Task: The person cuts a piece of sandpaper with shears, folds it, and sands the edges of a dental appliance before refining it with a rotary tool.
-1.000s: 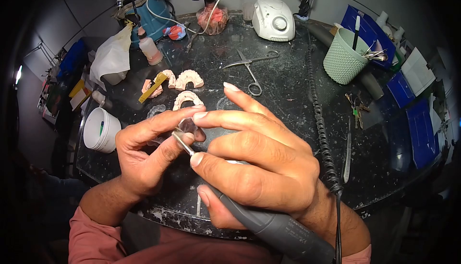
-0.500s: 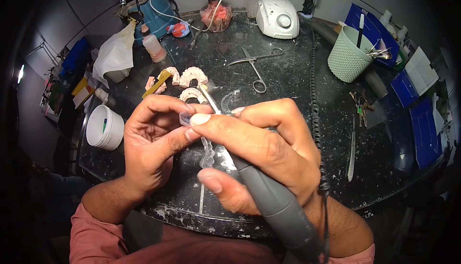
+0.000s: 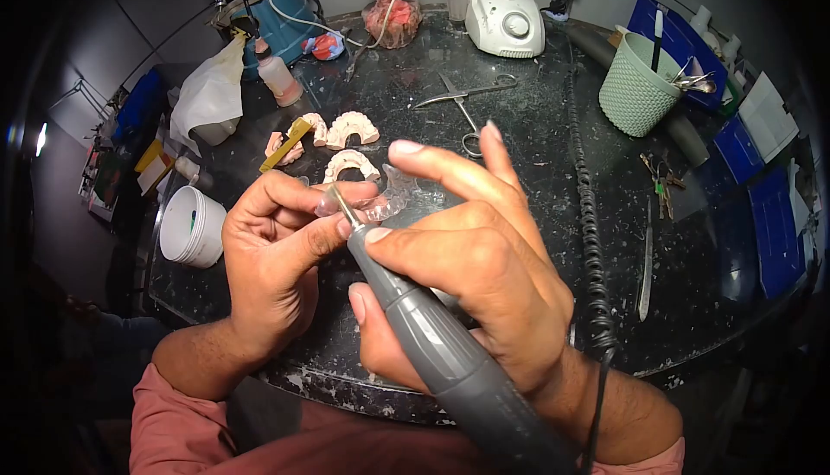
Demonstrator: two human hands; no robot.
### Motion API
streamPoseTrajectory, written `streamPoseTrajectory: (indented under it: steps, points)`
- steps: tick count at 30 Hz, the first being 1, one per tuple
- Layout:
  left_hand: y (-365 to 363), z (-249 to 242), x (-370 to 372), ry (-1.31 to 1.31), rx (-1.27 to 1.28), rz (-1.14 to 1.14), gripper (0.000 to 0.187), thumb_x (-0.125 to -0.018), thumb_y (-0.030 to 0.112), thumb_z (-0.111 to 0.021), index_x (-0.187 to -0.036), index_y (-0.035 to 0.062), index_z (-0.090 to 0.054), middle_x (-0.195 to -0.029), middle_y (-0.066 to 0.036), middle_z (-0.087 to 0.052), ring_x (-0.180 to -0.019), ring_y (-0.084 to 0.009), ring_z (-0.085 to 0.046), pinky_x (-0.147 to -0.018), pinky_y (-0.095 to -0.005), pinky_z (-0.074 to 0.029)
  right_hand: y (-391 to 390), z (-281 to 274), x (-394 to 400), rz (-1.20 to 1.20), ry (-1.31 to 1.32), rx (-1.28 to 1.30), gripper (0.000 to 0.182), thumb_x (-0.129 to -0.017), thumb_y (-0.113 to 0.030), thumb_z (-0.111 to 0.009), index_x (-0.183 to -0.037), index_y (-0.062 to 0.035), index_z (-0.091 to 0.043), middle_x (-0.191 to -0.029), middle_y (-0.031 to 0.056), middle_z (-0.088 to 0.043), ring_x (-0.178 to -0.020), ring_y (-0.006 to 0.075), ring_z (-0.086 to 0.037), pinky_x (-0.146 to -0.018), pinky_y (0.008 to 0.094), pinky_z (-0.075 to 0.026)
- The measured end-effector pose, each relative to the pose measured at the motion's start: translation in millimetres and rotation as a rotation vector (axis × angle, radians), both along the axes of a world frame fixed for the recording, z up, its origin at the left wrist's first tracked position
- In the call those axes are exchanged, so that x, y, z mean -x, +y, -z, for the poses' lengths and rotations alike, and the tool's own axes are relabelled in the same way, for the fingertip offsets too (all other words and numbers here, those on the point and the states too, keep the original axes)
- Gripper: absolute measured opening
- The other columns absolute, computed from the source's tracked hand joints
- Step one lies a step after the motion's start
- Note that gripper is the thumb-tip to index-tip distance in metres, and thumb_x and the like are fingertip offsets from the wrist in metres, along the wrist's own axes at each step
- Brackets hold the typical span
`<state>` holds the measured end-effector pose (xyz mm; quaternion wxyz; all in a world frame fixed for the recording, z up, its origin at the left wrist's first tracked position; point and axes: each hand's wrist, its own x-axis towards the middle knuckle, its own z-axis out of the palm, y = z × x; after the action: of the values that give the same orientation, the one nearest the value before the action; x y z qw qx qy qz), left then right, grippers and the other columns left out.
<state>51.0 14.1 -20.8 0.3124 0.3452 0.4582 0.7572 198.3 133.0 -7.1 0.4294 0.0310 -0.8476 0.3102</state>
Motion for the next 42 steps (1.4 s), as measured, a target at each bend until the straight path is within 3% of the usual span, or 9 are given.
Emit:
streamPoseTrajectory:
  steps: [1,6,12,17,22,32,35,38,42]
  points:
    - [-0.1,0.7,0.6,0.041,0.002,-0.007,0.020,-0.082,-0.012,-0.063,-0.096,0.0004,-0.054,-0.105,-0.026,-0.067,-0.098,-0.0265,-0.068,-0.089,-0.0366,-0.054,-0.2,0.2,1.3,0.058,0.000,-0.078,0.037,-0.074,-0.009,-0.072,-0.105,-0.0064,-0.052,-0.090,0.0096,-0.061,-0.119,0.0391,-0.055,-0.113,0.0624,-0.019]
    - [-1.4,1.2,3.0,0.117,-0.001,-0.012,0.017,-0.083,-0.011,-0.063,-0.095,-0.0005,-0.056,-0.108,-0.027,-0.066,-0.101,-0.0285,-0.067,-0.090,-0.0379,-0.054,0.1,7.3,3.5,0.031,0.007,0.044,0.035,-0.073,-0.009,-0.074,-0.103,-0.0071,-0.056,-0.088,0.0076,-0.063,-0.119,0.0397,-0.055,-0.112,0.0620,-0.021]
    - [-0.8,1.5,2.5,0.132,-0.020,0.005,0.014,-0.085,-0.007,-0.063,-0.096,-0.0007,-0.057,-0.108,-0.025,-0.067,-0.103,-0.0280,-0.067,-0.089,-0.0362,-0.055,-1.4,0.7,1.6,-0.062,-0.018,-0.035,0.039,-0.072,-0.012,-0.077,-0.105,-0.0076,-0.057,-0.087,0.0056,-0.063,-0.112,0.0329,-0.055,-0.109,0.0596,-0.029]
    - [2.5,7.9,4.7,0.144,-0.116,0.000,0.015,-0.085,-0.013,-0.063,-0.096,-0.0040,-0.058,-0.108,-0.028,-0.065,-0.098,-0.0227,-0.068,-0.088,-0.0317,-0.056,-1.8,4.7,4.0,-0.058,0.050,-0.001,0.040,-0.072,-0.011,-0.076,-0.105,-0.0062,-0.056,-0.087,0.0065,-0.062,-0.110,0.0334,-0.055,-0.107,0.0574,-0.034]
    - [0.9,4.5,3.2,0.152,-0.092,-0.019,0.017,-0.084,-0.011,-0.065,-0.095,-0.0013,-0.057,-0.108,-0.025,-0.066,-0.101,-0.0259,-0.067,-0.089,-0.0340,-0.055,-4.2,8.4,5.2,-0.063,0.083,0.028,0.040,-0.071,-0.007,-0.075,-0.106,-0.0048,-0.055,-0.088,0.0096,-0.061,-0.108,0.0345,-0.055,-0.101,0.0537,-0.041]
    - [0.2,3.6,3.8,0.189,-0.073,-0.027,0.022,-0.082,-0.012,-0.064,-0.098,0.0006,-0.054,-0.109,-0.024,-0.066,-0.108,-0.0306,-0.065,-0.093,-0.0393,-0.053,-2.5,6.3,6.0,-0.120,0.086,0.006,0.040,-0.072,-0.008,-0.075,-0.106,-0.0030,-0.054,-0.089,0.0116,-0.061,-0.105,0.0329,-0.055,-0.097,0.0515,-0.045]
    - [2.4,7.6,7.1,0.250,-0.152,-0.023,0.021,-0.084,-0.015,-0.061,-0.101,-0.0039,-0.055,-0.114,-0.025,-0.063,-0.111,-0.0272,-0.063,-0.094,-0.0339,-0.054,-1.3,10.9,7.7,-0.110,0.122,0.014,0.039,-0.074,-0.009,-0.074,-0.107,-0.0024,-0.054,-0.091,0.0124,-0.060,-0.102,0.0319,-0.056,-0.096,0.0504,-0.047]
    - [2.5,8.2,8.6,0.219,-0.158,-0.013,0.024,-0.085,-0.016,-0.059,-0.105,-0.0043,-0.053,-0.118,-0.026,-0.061,-0.115,-0.0290,-0.060,-0.096,-0.0346,-0.053,-3.1,13.6,9.9,-0.115,0.154,0.111,0.036,-0.077,-0.009,-0.073,-0.106,-0.0026,-0.052,-0.093,0.0130,-0.059,-0.096,0.0276,-0.061,-0.095,0.0501,-0.048]
    - [2.1,7.8,8.0,0.212,-0.184,-0.002,0.026,-0.086,-0.017,-0.057,-0.108,-0.0048,-0.052,-0.122,-0.026,-0.059,-0.117,-0.0305,-0.059,-0.098,-0.0354,-0.051,-3.7,11.2,7.4,-0.122,0.080,0.108,0.037,-0.077,-0.008,-0.073,-0.106,-0.0031,-0.051,-0.094,0.0120,-0.060,-0.096,0.0260,-0.062,-0.100,0.0528,-0.044]
